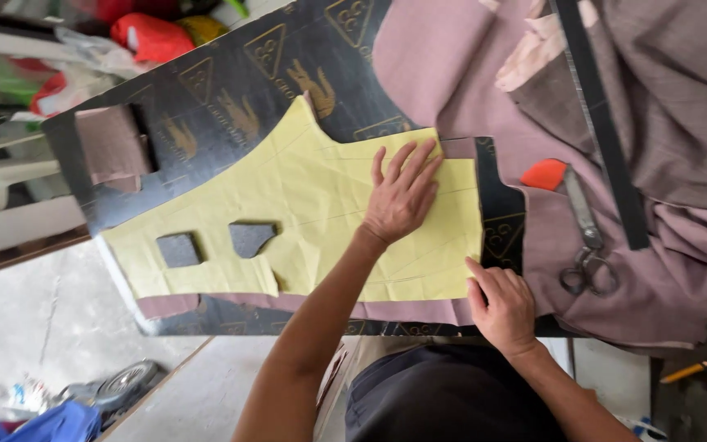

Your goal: The person cuts a piece of mauve fabric using shears, following the outline of a yellow paper pattern placed on top. The pattern is held in place by two dark weights. The person adjusts the fabric and pattern as needed while cutting along the marked lines.

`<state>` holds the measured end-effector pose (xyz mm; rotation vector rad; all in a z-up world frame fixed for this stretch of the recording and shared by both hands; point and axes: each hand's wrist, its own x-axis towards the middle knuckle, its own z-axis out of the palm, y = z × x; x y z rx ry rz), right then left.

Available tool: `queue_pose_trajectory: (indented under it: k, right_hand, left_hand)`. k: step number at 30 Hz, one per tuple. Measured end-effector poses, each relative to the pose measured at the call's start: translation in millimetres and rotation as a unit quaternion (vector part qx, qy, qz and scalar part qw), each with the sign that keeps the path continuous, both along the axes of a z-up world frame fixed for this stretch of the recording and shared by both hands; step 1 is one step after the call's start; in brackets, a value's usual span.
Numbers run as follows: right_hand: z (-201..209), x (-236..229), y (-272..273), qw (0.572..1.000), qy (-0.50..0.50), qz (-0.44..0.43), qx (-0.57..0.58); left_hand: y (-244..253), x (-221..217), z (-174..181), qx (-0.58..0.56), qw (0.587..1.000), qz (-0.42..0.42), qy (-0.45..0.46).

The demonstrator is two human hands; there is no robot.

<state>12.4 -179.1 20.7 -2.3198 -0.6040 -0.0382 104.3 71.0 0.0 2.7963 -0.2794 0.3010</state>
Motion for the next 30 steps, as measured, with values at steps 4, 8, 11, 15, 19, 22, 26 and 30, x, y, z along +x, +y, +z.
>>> queue_pose_trajectory:
  k: [4,8,11,15,19,22,26,30]
  right_hand:
    - [3,1,-1,1.0,0.016,-0.005,-0.001]
    - [1,0,-1,1.0,0.015,0.002,-0.009]
    - [2,0,0,1.0,0.016,0.0,-0.015]
    - [3,1,0,1.0,0.022,0.0,-0.016]
    - [5,1,0,0.999,0.025,0.002,-0.024]
    - [8,5,0,0.999,0.018,0.007,-0.03]
    - [11,7,2,0.998,0.01,0.024,-0.062]
    - [13,8,3,0.996,0.014,0.029,-0.085]
  left_hand:
    - [-16,8,-7,-0.021,0.999,-0.036,0.015]
    - [-21,13,-9,-0.001,0.999,-0.032,0.032]
    - [-20,12,-11,0.007,0.998,-0.032,0.045]
    - [-21,11,-14,0.013,0.998,-0.027,0.052]
    - [-22,9,-16,0.012,0.998,-0.024,0.055]
    - [-23,9,-22,0.015,0.998,-0.019,0.05]
    - [-21,3,-20,0.008,0.999,0.006,0.041]
    - [27,-17,-8,0.006,0.995,0.104,0.003]
